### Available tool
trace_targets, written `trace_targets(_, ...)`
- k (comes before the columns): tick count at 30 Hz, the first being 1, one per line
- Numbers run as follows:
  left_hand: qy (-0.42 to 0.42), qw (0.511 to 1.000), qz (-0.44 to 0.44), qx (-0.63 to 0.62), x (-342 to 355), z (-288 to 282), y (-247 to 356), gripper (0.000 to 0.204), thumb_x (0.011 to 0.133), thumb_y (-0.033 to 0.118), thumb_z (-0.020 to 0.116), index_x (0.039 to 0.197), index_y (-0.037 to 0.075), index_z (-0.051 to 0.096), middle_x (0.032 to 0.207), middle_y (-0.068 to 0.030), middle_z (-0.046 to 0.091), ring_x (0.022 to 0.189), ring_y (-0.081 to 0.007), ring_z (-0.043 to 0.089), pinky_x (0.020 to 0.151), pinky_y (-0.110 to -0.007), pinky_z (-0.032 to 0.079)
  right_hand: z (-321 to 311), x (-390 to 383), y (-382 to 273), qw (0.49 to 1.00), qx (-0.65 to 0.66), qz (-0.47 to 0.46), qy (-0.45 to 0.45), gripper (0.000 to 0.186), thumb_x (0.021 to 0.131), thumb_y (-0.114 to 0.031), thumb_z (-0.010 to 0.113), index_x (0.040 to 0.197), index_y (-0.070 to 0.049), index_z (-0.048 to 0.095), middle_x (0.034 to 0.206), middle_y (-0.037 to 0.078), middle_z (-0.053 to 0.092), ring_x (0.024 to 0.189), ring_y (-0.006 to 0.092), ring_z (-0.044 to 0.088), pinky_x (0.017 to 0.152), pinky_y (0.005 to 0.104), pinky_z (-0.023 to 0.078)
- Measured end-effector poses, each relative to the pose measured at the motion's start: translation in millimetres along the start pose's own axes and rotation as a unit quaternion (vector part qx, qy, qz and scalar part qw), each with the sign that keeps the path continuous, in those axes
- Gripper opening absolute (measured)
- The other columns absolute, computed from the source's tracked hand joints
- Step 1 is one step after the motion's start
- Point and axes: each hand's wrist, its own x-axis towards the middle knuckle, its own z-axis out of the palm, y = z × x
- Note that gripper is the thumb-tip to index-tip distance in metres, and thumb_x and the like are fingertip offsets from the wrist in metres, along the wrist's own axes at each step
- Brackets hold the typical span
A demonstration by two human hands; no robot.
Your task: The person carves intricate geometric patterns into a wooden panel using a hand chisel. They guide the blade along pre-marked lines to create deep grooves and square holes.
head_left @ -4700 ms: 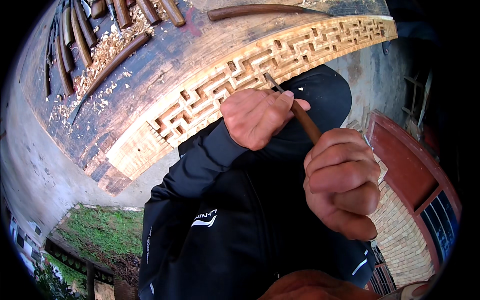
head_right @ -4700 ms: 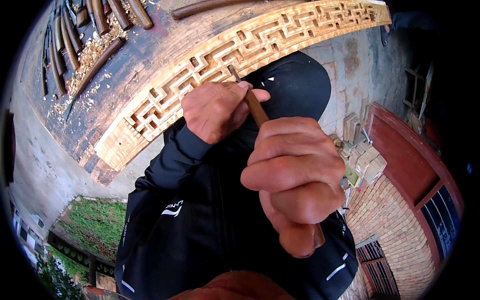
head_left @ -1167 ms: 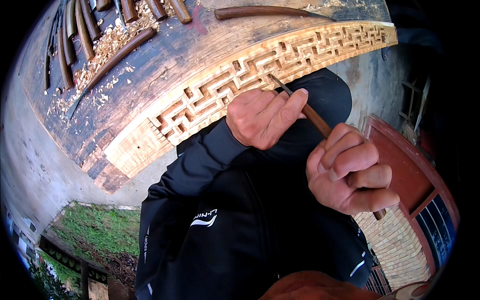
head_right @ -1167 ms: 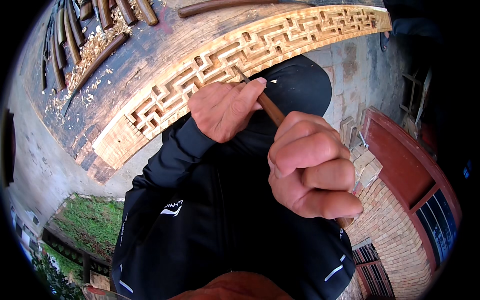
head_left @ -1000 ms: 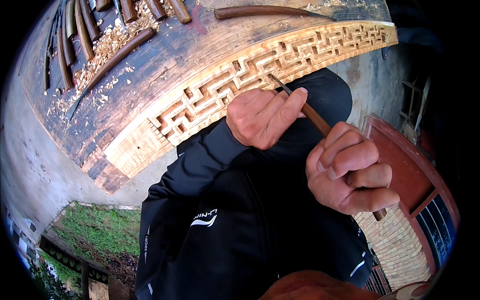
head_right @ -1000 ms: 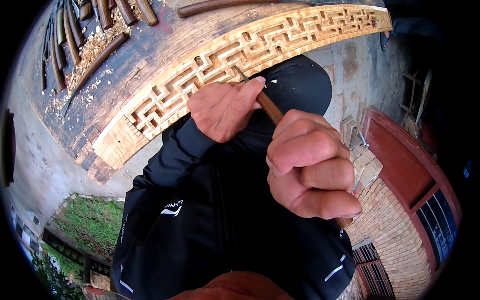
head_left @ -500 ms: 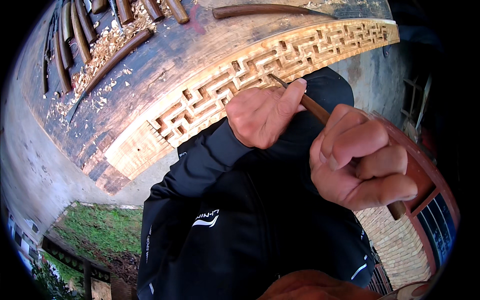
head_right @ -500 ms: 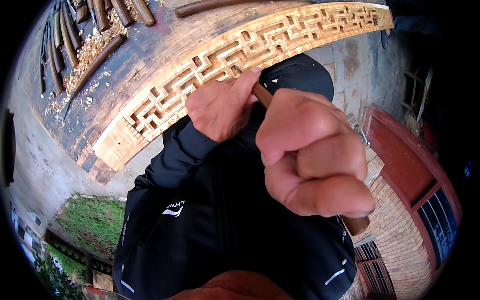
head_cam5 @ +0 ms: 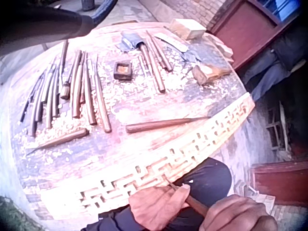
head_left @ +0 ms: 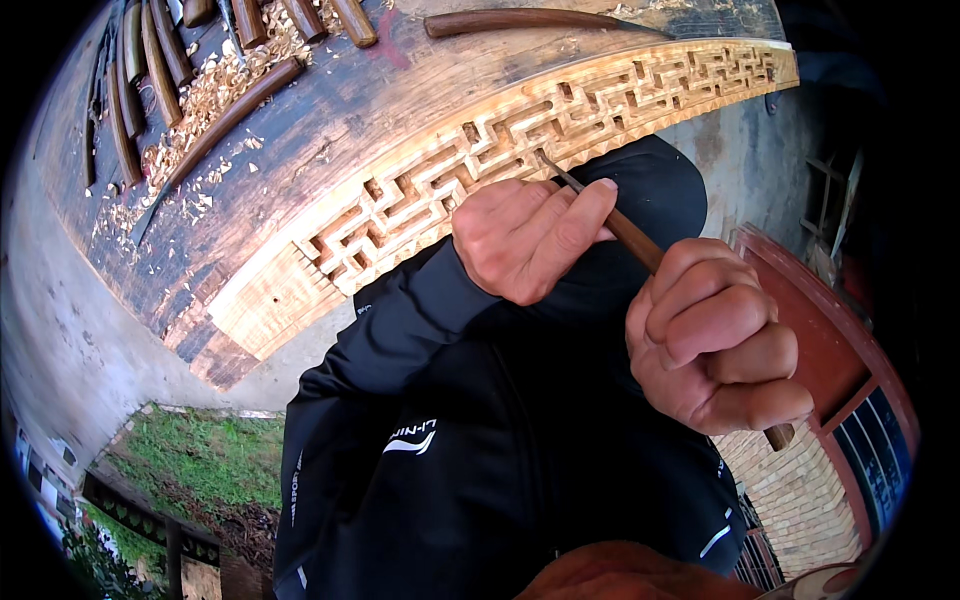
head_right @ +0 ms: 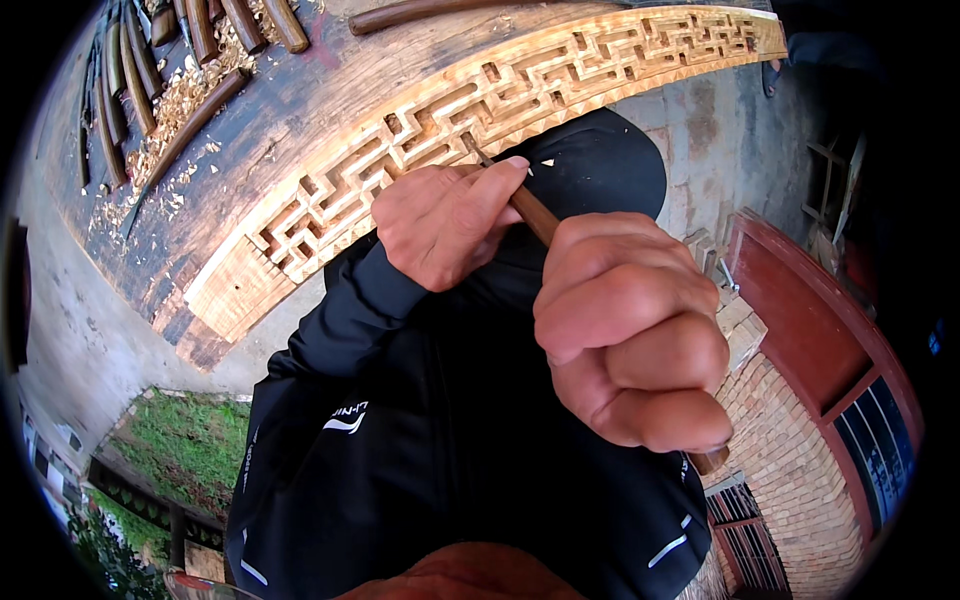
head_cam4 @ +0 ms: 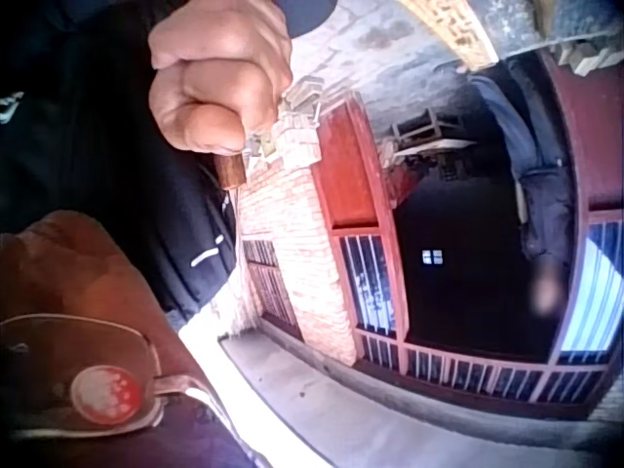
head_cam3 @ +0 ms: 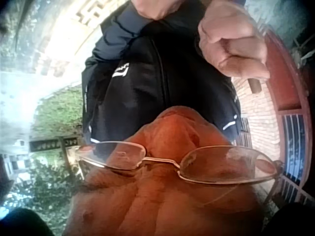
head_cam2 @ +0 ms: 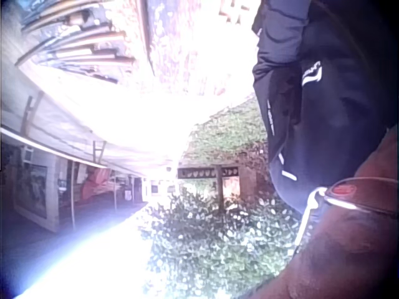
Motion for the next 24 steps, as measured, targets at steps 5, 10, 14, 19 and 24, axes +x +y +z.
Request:
trace_targets(5,-0.02,1.0,-0.004,0.015,2,0,2,0.038,0.091,0.004,0.083,0.127,-0.006,0.075,0.082,-0.0108,0.074,0.068,-0.0226,0.075,0.059,-0.033,0.057,-3,-6,3,1.0,-0.012,-0.01,0.024,0.061,0.12,-0.056,0.038,0.081,-0.009,0.045,0.07,0.011,0.064,0.044,0.0175,0.05,0.04,0.0296,0.039)
trace_targets(10,-0.003,0.999,-0.007,0.033,3,3,1,0.047,0.085,0.0,0.085,0.13,-0.007,0.074,0.078,-0.009,0.071,0.065,-0.0206,0.072,0.057,-0.032,0.055,1,-4,10,0.999,-0.004,-0.008,0.047,0.058,0.121,-0.051,0.038,0.08,-0.01,0.045,0.069,0.009,0.063,0.046,0.0158,0.052,0.039,0.0284,0.04)
trace_targets(14,-0.004,1.0,0.02,0.0,0,-2,-3,0.052,0.077,-0.002,0.083,0.129,-0.005,0.075,0.077,-0.0063,0.07,0.064,-0.0176,0.069,0.055,-0.03,0.051,8,-4,1,0.999,-0.006,0.009,0.046,0.054,0.12,-0.05,0.035,0.079,-0.016,0.038,0.071,0.007,0.057,0.047,0.0121,0.044,0.048,0.0264,0.034)
trace_targets(19,0.012,1.0,0.019,-0.002,-2,-10,-2,0.048,0.079,-0.008,0.086,0.126,-0.004,0.075,0.075,-0.0032,0.07,0.06,-0.0158,0.068,0.052,-0.029,0.049,12,9,-17,0.993,-0.094,0.029,-0.063,0.056,0.118,-0.057,0.041,0.081,-0.015,0.043,0.075,0.003,0.061,0.052,0.0129,0.057,0.049,0.0262,0.045)
trace_targets(24,0.035,0.999,0.017,-0.007,-4,-7,-3,0.051,0.079,-0.011,0.083,0.129,-0.004,0.075,0.075,-0.0038,0.071,0.058,-0.0146,0.066,0.05,-0.029,0.047,-3,23,-7,0.987,-0.001,-0.009,-0.158,0.066,0.114,-0.064,0.05,0.076,-0.01,0.045,0.072,0.011,0.069,0.046,0.0158,0.058,0.04,0.0264,0.041)
